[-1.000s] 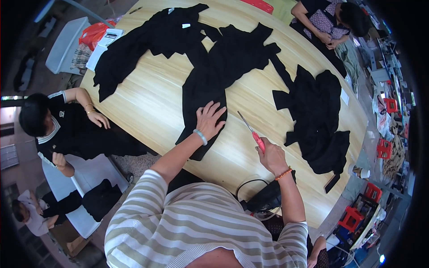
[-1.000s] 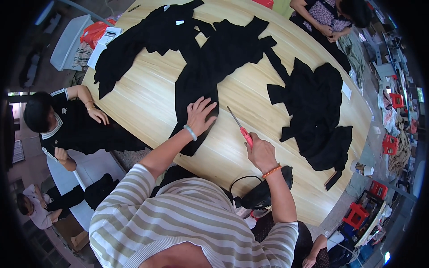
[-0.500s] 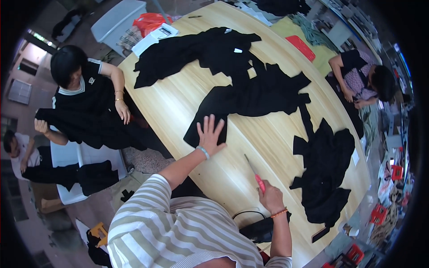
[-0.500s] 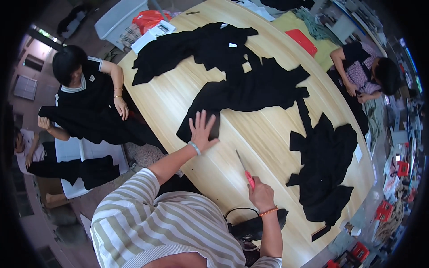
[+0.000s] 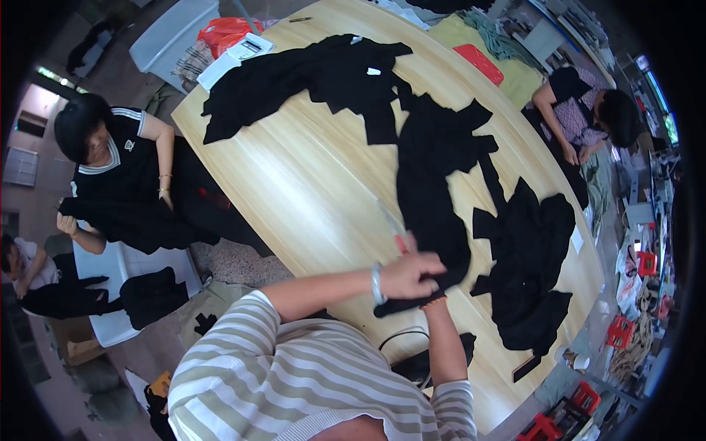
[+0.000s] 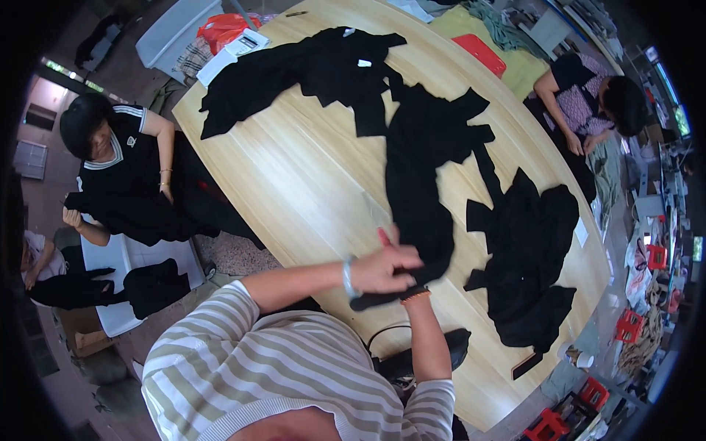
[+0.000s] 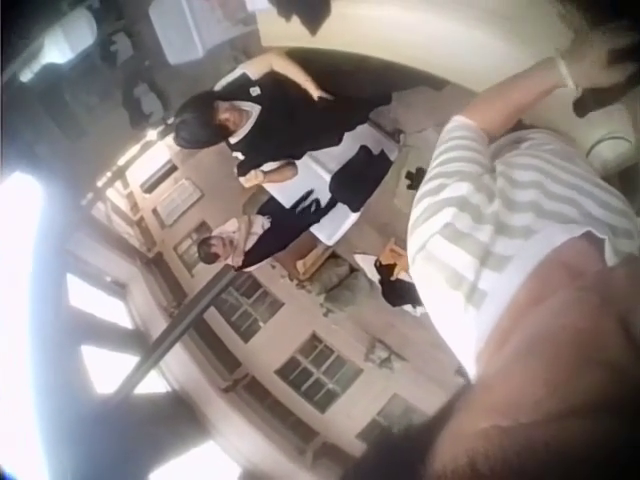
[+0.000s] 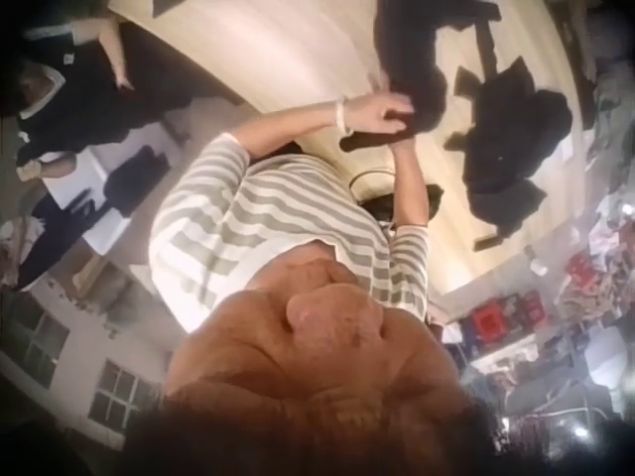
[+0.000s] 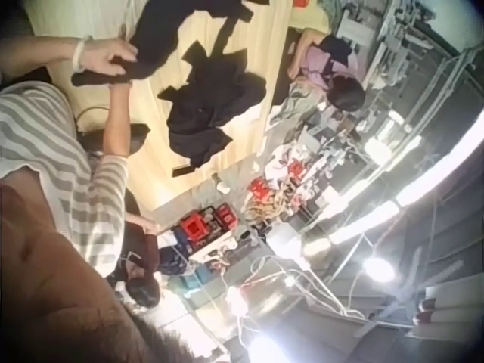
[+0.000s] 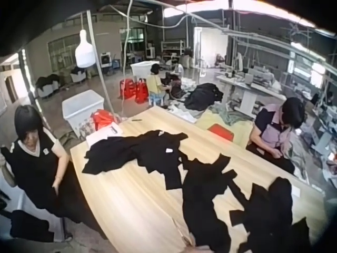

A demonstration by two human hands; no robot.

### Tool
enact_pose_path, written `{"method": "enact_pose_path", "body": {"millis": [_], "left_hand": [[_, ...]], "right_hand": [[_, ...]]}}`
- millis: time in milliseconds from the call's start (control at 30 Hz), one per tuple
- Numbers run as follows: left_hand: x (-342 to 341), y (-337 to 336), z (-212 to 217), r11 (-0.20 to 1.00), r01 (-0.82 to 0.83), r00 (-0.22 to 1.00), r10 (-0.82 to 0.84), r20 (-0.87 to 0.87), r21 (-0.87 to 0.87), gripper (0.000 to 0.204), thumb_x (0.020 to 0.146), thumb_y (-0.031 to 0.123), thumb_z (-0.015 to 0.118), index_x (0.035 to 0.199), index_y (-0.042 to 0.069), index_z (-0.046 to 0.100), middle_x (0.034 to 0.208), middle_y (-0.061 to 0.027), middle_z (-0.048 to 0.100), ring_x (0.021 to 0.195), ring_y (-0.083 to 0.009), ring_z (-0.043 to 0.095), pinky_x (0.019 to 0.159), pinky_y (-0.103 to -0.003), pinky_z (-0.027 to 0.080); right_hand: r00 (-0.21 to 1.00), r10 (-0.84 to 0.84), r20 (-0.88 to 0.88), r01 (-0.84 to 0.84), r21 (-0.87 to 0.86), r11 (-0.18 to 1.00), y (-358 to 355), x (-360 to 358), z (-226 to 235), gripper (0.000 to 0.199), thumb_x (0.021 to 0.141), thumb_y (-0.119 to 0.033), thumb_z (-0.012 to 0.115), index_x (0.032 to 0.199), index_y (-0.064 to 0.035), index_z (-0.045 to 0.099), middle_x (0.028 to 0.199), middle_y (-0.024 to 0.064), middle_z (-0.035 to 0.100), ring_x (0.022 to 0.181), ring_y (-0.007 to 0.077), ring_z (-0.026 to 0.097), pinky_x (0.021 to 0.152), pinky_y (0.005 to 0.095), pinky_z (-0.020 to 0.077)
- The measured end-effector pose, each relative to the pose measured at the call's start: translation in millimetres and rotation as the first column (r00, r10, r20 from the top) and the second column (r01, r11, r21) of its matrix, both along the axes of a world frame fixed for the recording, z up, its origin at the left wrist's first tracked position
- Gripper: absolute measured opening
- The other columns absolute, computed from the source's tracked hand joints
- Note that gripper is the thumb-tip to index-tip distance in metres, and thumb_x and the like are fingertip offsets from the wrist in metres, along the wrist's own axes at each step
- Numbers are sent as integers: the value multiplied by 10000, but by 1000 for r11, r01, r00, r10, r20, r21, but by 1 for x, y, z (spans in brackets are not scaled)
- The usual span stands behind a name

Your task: Trim loose threads from black fabric garment pieces using scissors.

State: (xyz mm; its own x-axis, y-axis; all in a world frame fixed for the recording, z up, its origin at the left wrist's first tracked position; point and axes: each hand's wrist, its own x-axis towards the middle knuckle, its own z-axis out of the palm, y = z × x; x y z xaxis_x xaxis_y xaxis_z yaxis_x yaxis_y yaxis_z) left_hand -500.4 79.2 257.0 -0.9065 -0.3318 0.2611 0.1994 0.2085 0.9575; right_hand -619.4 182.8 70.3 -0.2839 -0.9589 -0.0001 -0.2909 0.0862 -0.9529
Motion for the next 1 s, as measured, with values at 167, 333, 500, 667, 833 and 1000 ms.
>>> {"method": "enact_pose_path", "body": {"millis": [167, 333, 500, 667, 833, 1000], "left_hand": [[29, -17, -14, 969, 112, 974, -151, 170, 221, 350, 857, 140, 680, 1195, 64, 625, 965, -83, 616, 914, -193, 611, 778, -316, 516], [94, -158, -97, 811, -538, 773, 584, 248, -229, 382, 776, 161, 729, 1135, 56, 650, 1134, -159, 629, 1102, -314, 579, 969, -389, 465], [148, -345, -128, 400, -516, 318, 911, 265, -757, 772, 739, 276, 778, 1406, 120, 421, 1418, -184, 426, 1321, -367, 388, 1071, -466, 363], [151, -456, -108, 302, -388, 95, 953, 288, -871, 1019, 694, 355, 836, 1510, 294, 230, 1558, -153, 242, 1443, -349, 218, 1097, -638, 226], [117, -492, -93, 417, -196, 116, 909, 401, -888, 1159, 648, 368, 865, 1534, 355, 118, 1574, -168, 193, 1433, -375, 252, 1116, -599, 262], [111, -508, -141, 565, -185, 208, 822, 530, -804, 914, 715, 269, 813, 1481, 265, 313, 1458, -191, 315, 1165, -440, 547, 974, -445, 490]], "right_hand": [[668, -250, 701, 356, -5, 935, 13, -144, 107, 140, 1044, -212, 362, 909, -174, 363, 750, -23, 350, 618, 107, 362, 549, 276, 343], [279, -953, -118, 957, 120, 265, 125, -226, 179, 333, 937, -288, 627, 1156, -52, 543, 808, 40, 655, 696, 130, 643, 554, 250, 492], [451, -847, -281, 890, 70, 450, 103, -162, 201, 510, 972, -226, 582, 1416, -119, 354, 731, 16, 620, 585, 89, 596, 435, 198, 436], [635, -629, -449, 742, 126, 658, 3, -95, 190, 647, 955, -211, 599, 1516, -195, 279, 712, 4, 577, 602, 76, 551, 473, 216, 427], [708, -451, -543, 636, 214, 741, -35, -65, 173, 669, 943, -139, 600, 1522, -194, 271, 744, 86, 635, 638, 169, 622, 637, 308, 513], [753, -308, -582, 558, 316, 767, -39, -54, 156, 681, 921, -82, 600, 1516, -158, 276, 765, 107, 660, 659, 219, 665, 652, 326, 529]]}}
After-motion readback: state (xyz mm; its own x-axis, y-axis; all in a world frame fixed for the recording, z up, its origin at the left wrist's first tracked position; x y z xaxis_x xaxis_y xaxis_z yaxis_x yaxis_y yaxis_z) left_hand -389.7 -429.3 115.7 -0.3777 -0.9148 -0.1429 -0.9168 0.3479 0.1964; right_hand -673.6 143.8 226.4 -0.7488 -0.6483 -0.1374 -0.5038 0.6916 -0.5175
